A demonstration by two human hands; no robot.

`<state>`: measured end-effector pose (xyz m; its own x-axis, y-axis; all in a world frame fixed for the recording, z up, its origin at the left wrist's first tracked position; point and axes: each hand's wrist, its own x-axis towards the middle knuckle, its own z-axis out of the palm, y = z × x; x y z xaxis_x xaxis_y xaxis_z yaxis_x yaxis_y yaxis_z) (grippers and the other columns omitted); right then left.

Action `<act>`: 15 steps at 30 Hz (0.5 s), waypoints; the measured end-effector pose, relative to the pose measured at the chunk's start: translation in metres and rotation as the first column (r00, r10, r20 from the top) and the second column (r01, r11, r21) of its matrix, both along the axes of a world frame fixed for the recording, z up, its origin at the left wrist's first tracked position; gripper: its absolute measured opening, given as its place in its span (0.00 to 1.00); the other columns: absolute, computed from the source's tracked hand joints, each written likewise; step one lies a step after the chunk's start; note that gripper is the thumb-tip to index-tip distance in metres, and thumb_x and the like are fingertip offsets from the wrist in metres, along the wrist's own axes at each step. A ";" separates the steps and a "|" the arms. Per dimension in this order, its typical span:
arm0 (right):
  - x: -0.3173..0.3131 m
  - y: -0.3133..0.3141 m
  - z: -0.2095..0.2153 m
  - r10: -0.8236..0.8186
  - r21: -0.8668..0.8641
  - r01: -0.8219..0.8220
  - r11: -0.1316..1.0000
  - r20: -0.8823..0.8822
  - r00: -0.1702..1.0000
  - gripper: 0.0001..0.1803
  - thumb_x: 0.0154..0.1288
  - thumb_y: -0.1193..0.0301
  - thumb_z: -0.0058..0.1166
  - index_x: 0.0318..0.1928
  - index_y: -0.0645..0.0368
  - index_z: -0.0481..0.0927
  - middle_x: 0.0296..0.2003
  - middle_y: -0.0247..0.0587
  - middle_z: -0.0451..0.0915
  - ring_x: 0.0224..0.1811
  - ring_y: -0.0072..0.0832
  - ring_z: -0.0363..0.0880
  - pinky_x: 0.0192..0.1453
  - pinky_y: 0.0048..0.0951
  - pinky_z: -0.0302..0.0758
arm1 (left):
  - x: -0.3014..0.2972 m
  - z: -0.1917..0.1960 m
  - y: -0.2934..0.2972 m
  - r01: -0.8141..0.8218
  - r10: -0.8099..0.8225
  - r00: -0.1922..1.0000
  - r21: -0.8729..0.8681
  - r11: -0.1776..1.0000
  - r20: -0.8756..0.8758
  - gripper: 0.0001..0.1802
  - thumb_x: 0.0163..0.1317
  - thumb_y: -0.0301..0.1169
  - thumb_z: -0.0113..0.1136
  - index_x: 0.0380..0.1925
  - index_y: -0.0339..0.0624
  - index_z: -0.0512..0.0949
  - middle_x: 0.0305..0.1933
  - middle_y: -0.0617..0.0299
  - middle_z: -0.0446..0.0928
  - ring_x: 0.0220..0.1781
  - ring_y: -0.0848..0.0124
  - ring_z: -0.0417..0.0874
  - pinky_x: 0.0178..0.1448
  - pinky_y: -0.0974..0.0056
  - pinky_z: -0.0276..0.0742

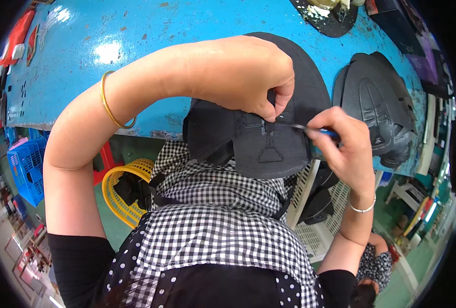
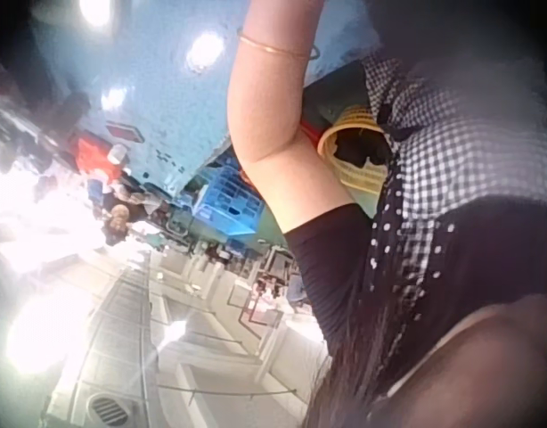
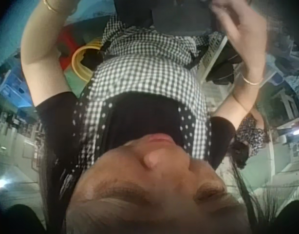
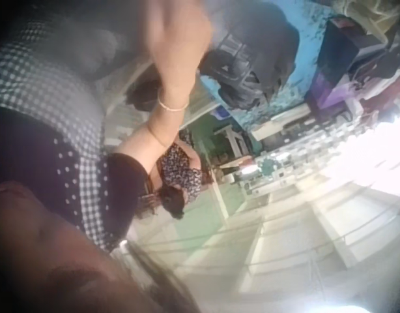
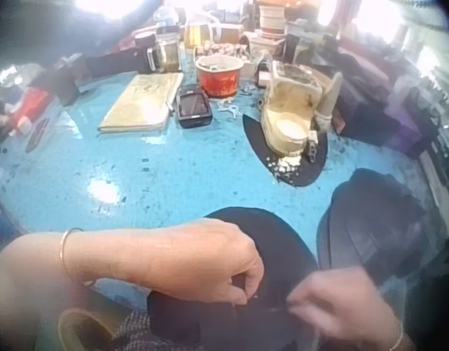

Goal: Trimming excess material and thread from black shoe upper components using small snips.

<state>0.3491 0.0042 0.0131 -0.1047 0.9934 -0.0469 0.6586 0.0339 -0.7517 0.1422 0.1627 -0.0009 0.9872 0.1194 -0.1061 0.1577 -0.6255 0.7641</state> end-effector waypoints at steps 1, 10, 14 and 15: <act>-0.002 0.005 0.001 0.141 0.022 -0.144 0.989 0.092 0.986 0.07 0.62 0.76 0.63 0.38 0.58 0.78 0.26 0.37 0.78 0.26 0.30 0.80 0.30 0.31 0.74 | 0.000 0.000 0.000 0.013 -0.014 1.000 0.064 0.998 0.017 0.07 0.55 0.32 0.70 0.31 0.42 0.86 0.30 0.57 0.84 0.35 0.57 0.85 0.44 0.56 0.79; -0.002 0.024 0.002 0.447 -0.024 -0.450 0.893 0.181 0.876 0.10 0.58 0.72 0.64 0.34 0.55 0.75 0.24 0.38 0.78 0.26 0.40 0.79 0.26 0.39 0.72 | -0.003 -0.004 -0.004 -0.092 0.058 0.991 0.299 0.950 0.120 0.10 0.52 0.36 0.72 0.30 0.42 0.85 0.31 0.55 0.84 0.36 0.55 0.85 0.43 0.54 0.80; -0.002 0.027 -0.001 0.372 -0.009 -0.383 0.924 0.263 0.890 0.08 0.59 0.71 0.64 0.35 0.54 0.76 0.24 0.38 0.79 0.26 0.40 0.80 0.26 0.38 0.72 | -0.003 0.005 0.008 -0.115 0.106 0.993 0.353 0.929 0.044 0.12 0.52 0.36 0.72 0.31 0.41 0.84 0.31 0.53 0.84 0.37 0.55 0.86 0.42 0.54 0.80; -0.003 0.027 -0.001 0.375 -0.010 -0.386 0.923 0.261 0.890 0.08 0.59 0.71 0.64 0.35 0.54 0.76 0.24 0.38 0.79 0.26 0.40 0.80 0.26 0.38 0.72 | -0.003 0.008 0.010 -0.101 0.108 0.994 0.264 0.959 -0.012 0.13 0.51 0.35 0.73 0.32 0.40 0.85 0.32 0.52 0.85 0.38 0.55 0.87 0.44 0.54 0.80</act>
